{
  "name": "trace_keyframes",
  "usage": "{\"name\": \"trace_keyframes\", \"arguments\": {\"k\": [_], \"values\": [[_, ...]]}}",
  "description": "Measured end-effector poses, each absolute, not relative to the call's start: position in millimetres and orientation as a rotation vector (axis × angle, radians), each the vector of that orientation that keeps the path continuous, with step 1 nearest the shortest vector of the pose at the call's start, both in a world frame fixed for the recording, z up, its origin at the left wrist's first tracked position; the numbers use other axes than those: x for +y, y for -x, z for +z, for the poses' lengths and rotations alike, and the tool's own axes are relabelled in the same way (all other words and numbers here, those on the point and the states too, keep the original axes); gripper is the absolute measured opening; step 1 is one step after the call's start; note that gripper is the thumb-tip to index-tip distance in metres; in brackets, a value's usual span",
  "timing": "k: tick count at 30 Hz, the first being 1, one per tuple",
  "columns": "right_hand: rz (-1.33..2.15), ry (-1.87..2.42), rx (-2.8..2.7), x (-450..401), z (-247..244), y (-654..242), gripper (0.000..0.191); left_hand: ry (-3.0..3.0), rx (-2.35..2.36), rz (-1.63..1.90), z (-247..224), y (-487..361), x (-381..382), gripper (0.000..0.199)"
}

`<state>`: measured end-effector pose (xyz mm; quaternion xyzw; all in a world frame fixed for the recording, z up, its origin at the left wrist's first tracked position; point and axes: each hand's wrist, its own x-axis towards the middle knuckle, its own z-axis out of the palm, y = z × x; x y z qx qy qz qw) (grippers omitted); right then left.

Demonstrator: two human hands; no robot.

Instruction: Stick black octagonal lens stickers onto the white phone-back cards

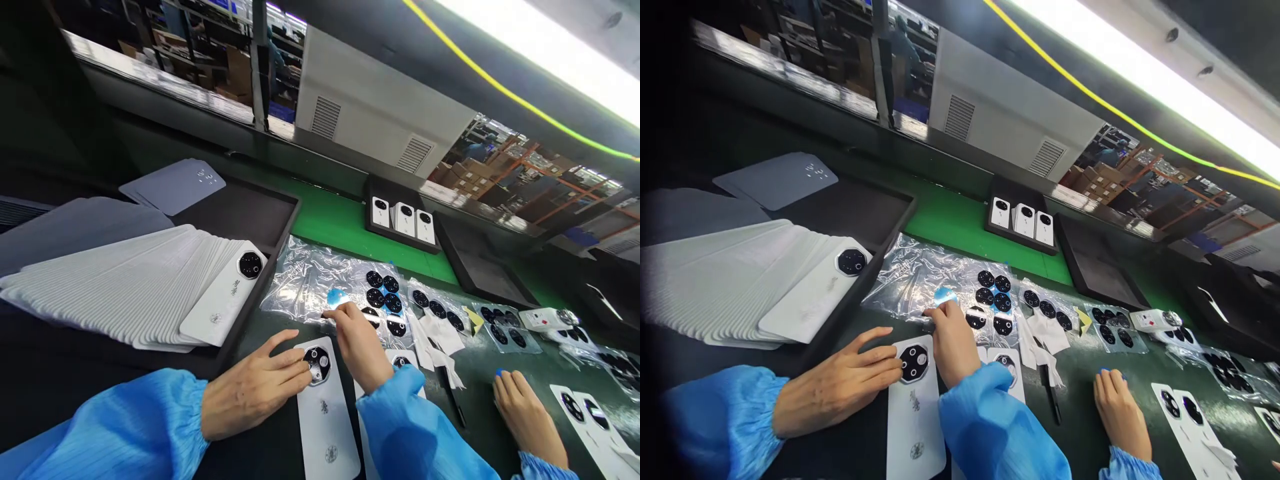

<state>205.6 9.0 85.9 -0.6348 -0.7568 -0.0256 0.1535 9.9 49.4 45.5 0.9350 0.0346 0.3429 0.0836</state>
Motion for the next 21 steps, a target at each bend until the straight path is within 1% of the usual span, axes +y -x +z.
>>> {"name": "trace_keyframes", "arguments": {"k": [5, 9, 11, 13, 18, 19, 21], "values": [[-0.332, 1.826, -2.313, 30, 67, -180, 0.025, -2.752, 0.143, 1.063, 50, -14, 49, 0.026], [-0.421, 1.791, -2.390, 27, 59, -168, 0.024, -2.754, 0.147, 1.040, 47, -19, 49, 0.023], [-0.412, 1.773, -2.407, 24, 58, -171, 0.029, -2.755, 0.178, 1.020, 44, -21, 48, 0.020], [-0.373, 1.755, -2.409, 22, 59, -178, 0.039, -2.739, 0.214, 1.001, 41, -21, 47, 0.015], [-0.185, 1.726, -2.332, 21, 67, -195, 0.075, -2.632, 0.209, 0.954, 41, -18, 48, 0.011], [-0.148, 1.723, -2.304, 20, 67, -197, 0.079, -2.621, 0.201, 0.955, 43, -17, 48, 0.011], [-0.090, 1.718, -2.246, 20, 68, -201, 0.078, -2.617, 0.203, 0.977, 46, -16, 48, 0.011]]}}
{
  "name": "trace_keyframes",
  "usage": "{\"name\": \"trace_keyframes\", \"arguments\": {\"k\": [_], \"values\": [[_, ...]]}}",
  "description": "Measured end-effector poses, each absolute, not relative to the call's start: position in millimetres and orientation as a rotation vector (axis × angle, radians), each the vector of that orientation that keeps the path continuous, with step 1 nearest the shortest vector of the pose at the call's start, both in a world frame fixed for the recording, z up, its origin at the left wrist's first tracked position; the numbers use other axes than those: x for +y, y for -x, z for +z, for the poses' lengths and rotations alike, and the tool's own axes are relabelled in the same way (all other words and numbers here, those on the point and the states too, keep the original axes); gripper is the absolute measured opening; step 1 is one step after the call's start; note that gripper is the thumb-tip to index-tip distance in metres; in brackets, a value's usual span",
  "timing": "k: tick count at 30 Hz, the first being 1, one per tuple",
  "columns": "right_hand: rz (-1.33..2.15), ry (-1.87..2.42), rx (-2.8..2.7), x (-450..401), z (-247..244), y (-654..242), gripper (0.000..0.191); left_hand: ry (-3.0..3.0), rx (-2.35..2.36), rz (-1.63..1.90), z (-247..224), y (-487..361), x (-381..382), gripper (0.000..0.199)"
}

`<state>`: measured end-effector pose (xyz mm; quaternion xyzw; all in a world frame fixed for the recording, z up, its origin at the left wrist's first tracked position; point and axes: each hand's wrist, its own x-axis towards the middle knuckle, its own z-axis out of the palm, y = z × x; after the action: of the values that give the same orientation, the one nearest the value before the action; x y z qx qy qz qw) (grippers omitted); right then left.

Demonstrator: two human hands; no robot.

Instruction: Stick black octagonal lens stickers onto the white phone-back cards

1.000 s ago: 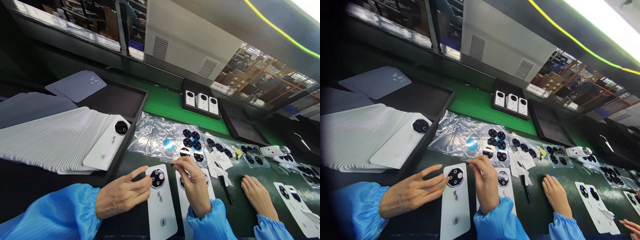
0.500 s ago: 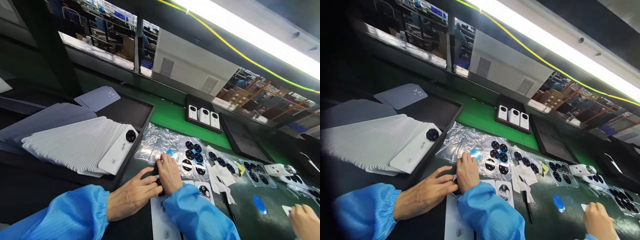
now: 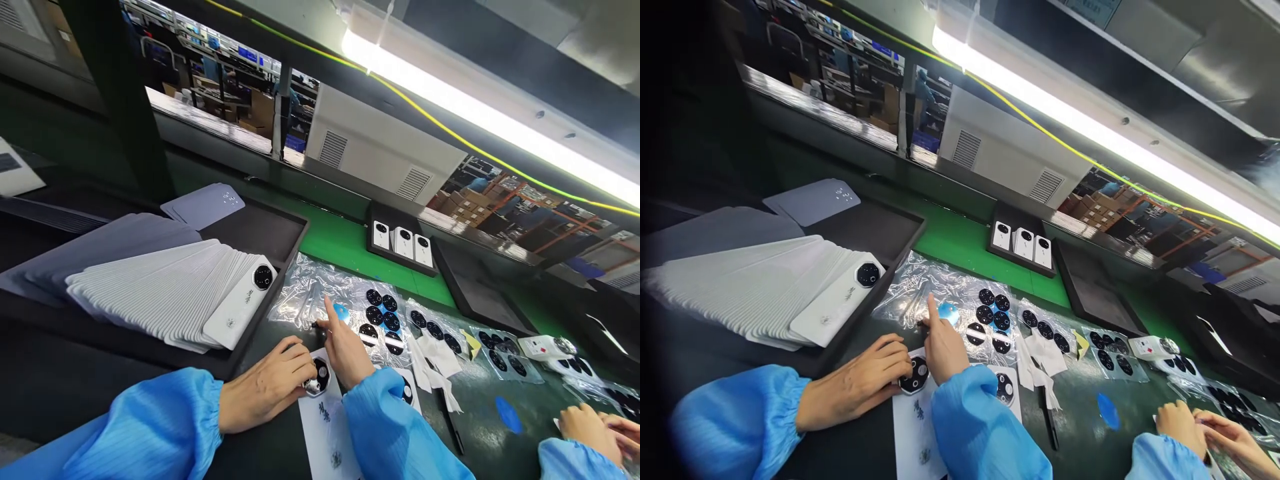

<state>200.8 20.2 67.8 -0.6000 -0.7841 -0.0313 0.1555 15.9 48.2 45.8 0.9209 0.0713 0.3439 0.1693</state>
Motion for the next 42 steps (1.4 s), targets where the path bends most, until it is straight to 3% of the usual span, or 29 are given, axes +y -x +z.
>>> {"name": "trace_keyframes", "arguments": {"k": [4, 9, 12, 18, 25, 30, 36, 40, 42], "values": [[-0.043, 1.727, -2.181, 24, 62, -205, 0.059, -2.601, 0.344, 1.030, 46, -15, 50, 0.012], [-0.122, 1.821, -2.160, 36, 51, -197, 0.029, -2.709, 0.798, 1.003, 26, -24, 58, 0.041], [-0.159, 1.848, -2.171, 40, 48, -191, 0.020, -2.729, 0.857, 0.966, 11, -29, 62, 0.048], [-0.160, 1.807, -2.194, 29, 64, -201, 0.021, -2.711, 0.904, 0.954, 2, -34, 62, 0.056], [-0.281, 1.720, -2.322, 22, 60, -176, 0.020, -2.538, 0.899, 1.116, 31, -27, 59, 0.048], [-0.337, 1.589, -2.492, 20, 53, -142, 0.026, -2.356, 0.775, 1.334, 49, -16, 58, 0.040], [-0.284, 1.630, -2.370, -12, 94, -180, 0.044, -2.513, 0.763, 1.234, 55, -7, 28, 0.031], [-0.011, 1.793, -2.100, -67, 86, -207, 0.032, -2.665, 0.878, 1.295, 37, 2, -6, 0.032], [-0.081, 1.856, -2.036, -93, 66, -209, 0.031, -2.840, 0.866, 1.234, 28, 8, -16, 0.029]]}}
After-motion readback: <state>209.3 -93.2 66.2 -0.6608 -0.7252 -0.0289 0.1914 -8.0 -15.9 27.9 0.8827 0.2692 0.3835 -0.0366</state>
